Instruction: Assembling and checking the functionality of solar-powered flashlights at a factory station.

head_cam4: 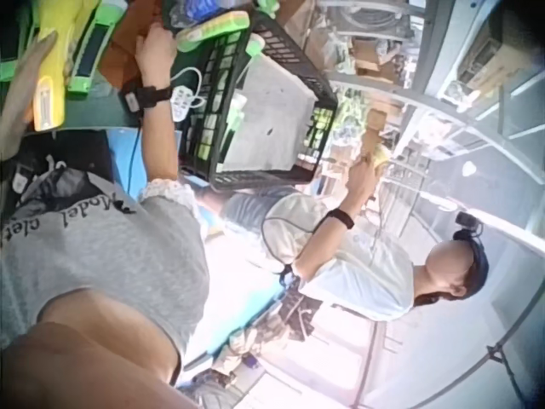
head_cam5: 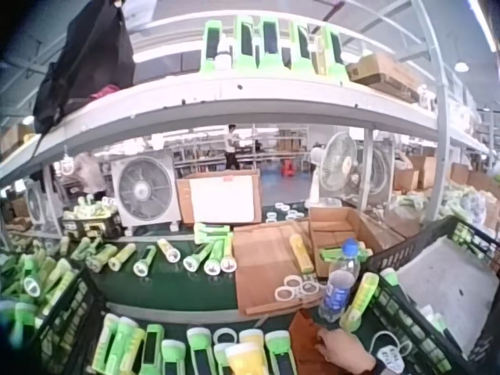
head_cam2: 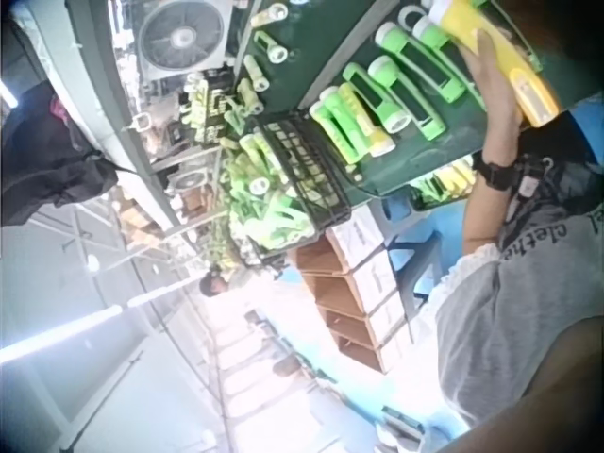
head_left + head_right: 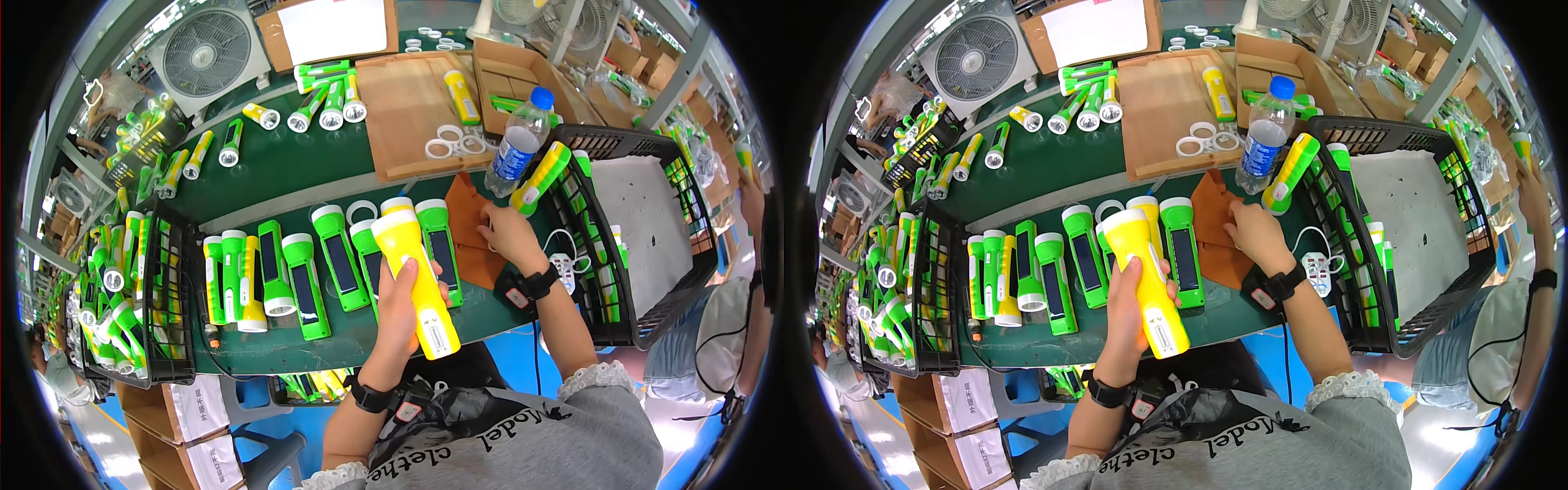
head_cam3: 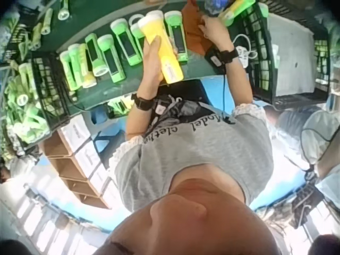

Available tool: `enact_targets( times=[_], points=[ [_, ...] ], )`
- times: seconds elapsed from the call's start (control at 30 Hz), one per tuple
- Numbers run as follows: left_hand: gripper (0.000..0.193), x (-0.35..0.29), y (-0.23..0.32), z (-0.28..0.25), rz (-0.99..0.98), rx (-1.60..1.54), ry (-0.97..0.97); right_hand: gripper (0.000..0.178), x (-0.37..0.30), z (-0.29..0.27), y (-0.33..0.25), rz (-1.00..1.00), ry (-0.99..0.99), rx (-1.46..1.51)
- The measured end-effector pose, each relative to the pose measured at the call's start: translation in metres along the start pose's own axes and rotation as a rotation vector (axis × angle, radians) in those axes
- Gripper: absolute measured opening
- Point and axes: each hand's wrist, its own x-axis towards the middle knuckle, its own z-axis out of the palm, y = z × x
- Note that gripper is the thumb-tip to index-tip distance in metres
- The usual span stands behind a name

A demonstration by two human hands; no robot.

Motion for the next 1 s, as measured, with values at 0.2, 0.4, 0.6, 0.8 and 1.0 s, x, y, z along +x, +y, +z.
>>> enact_targets(
  times=[0.2, 0.4, 0.6, 0.8, 1.0],
  points=[
    [0.03, 0.001, 0.001, -0.01, -0.064, -0.004, 0.036, 0.019, -0.019, -0.031, -0.044, -0.123, 0.249, 0.548],
    [0.066, 0.0, -0.004, -0.002, -0.075, -0.064, -0.177, 0.018, -0.048, -0.041, -0.08, -0.333, 0.247, 0.765],
    [0.08, -0.008, 0.001, 0.005, -0.026, 0.056, -0.122, 0.022, -0.049, -0.038, -0.082, -0.397, 0.354, 0.664],
    [0.079, -0.007, -0.006, 0.004, 0.197, 0.416, -0.05, 0.018, -0.048, -0.045, -0.083, -0.456, 0.429, 0.595],
    [0.071, -0.008, -0.01, -0.001, 0.157, 0.588, -0.028, 0.018, -0.048, -0.045, -0.078, -0.467, 0.426, 0.571]
  ],
)
